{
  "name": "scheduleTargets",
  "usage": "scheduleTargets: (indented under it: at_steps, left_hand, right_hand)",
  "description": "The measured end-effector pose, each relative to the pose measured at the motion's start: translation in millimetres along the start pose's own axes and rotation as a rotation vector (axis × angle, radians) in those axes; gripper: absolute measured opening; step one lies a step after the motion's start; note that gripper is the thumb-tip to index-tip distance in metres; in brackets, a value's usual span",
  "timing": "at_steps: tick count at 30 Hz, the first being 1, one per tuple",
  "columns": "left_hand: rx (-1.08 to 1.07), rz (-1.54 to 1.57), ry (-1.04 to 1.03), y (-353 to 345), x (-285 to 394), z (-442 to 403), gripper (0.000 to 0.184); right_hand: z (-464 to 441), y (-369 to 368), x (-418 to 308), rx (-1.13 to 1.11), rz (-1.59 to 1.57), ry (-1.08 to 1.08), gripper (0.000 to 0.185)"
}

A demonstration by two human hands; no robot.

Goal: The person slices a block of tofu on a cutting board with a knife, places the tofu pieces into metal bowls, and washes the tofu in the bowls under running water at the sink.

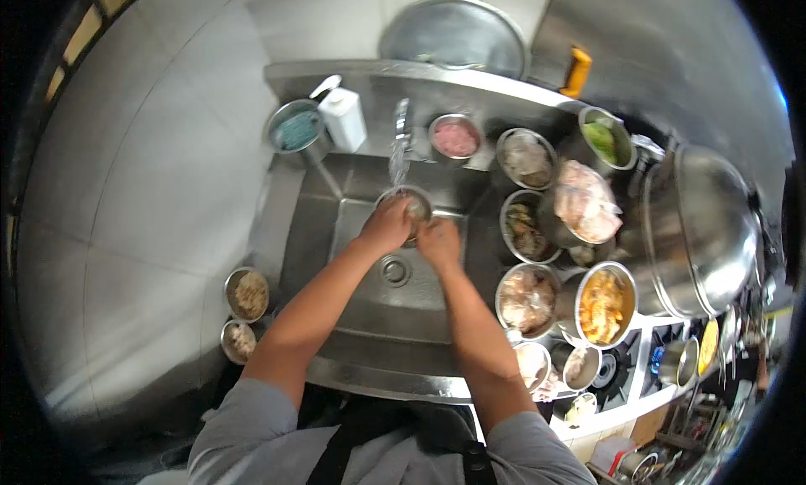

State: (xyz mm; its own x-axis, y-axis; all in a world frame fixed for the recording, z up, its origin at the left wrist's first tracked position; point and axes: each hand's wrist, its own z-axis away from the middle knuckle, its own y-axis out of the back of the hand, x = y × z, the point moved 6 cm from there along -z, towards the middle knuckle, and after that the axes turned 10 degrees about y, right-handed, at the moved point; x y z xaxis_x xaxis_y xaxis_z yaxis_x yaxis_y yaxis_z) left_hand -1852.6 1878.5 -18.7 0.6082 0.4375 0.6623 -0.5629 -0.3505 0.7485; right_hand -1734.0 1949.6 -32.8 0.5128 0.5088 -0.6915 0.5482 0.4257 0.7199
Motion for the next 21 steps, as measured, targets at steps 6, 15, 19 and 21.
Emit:
scheduleTargets:
  at_steps: [6,15,19,21]
  left_hand:
    - [-0.284,0.047,0.093,-34,21,26,0.038]
    - [-0.304,1.134,0.388,-124,1,29,0.039]
    - [-0.507,1.771,0.426,-190,-16,23,0.031]
    - [-0.547,1.859,0.482,-182,-6,30,0.031]
  right_hand:
    - [23,55,-43,-0.13,0.299,-0.035,0.042]
    - [25,53,-42,-0.067,0.534,0.271,0.021]
    - [27,42,-61,0.139,0.676,0.455,0.009]
    - [25,32,-69,0.026,0.757,0.458,0.013]
